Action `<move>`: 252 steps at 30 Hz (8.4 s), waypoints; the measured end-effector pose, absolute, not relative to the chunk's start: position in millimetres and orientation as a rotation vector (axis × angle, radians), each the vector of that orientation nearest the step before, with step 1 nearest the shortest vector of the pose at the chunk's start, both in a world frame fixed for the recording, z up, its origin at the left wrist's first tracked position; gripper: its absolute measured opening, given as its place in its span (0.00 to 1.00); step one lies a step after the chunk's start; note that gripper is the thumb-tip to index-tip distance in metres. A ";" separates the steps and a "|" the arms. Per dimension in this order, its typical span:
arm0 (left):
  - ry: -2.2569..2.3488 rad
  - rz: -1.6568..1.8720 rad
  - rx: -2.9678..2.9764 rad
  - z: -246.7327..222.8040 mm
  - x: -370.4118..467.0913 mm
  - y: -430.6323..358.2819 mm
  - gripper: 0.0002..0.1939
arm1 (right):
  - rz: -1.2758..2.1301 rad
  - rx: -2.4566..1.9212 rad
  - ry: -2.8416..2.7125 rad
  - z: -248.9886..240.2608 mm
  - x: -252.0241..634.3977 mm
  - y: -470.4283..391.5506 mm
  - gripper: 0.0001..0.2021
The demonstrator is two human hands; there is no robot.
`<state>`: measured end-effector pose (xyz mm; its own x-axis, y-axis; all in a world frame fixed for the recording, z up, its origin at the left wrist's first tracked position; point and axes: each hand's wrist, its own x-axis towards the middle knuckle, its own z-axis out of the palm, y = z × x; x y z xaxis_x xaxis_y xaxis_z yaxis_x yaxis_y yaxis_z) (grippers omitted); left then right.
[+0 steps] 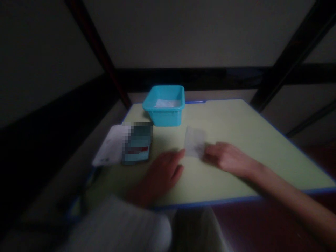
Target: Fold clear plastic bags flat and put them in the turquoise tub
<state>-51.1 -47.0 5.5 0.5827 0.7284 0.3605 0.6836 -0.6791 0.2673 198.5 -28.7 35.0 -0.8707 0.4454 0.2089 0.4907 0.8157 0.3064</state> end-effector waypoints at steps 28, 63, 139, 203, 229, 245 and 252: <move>1.093 0.683 2.802 10.5 -48.2 -50.2 0.20 | -0.670 -0.617 -2.787 27.2 203.6 -29.6 0.12; 1.108 0.644 2.772 10.2 -47.3 -49.5 0.18 | -0.704 -0.657 -2.863 35.0 202.5 -31.5 0.14; 1.256 0.831 1.680 7.8 -27.7 0.7 0.26 | 1.132 -1.109 -2.108 33.0 192.7 8.6 0.12; 1.353 0.936 1.690 7.2 -21.1 22.0 0.37 | -0.015 -1.175 -2.645 4.3 163.1 -24.2 0.39; 1.197 0.824 2.597 6.6 -22.6 -5.7 0.23 | -0.001 -1.302 -2.570 8.0 163.5 -24.9 0.43; 1.172 0.316 2.957 -5.4 -19.5 -13.9 0.26 | 0.000 -1.312 -2.612 -2.9 167.3 -22.9 0.45; 1.207 0.260 2.945 -5.3 -18.9 -13.9 0.27 | 0.014 -1.290 -2.623 -4.5 169.1 -22.1 0.46</move>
<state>-18.9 -13.9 -5.3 0.7013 0.6924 0.1694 0.7008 -0.7132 0.0141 169.1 -22.1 -4.5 -0.5912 0.7837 0.1904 0.7817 0.6149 -0.1040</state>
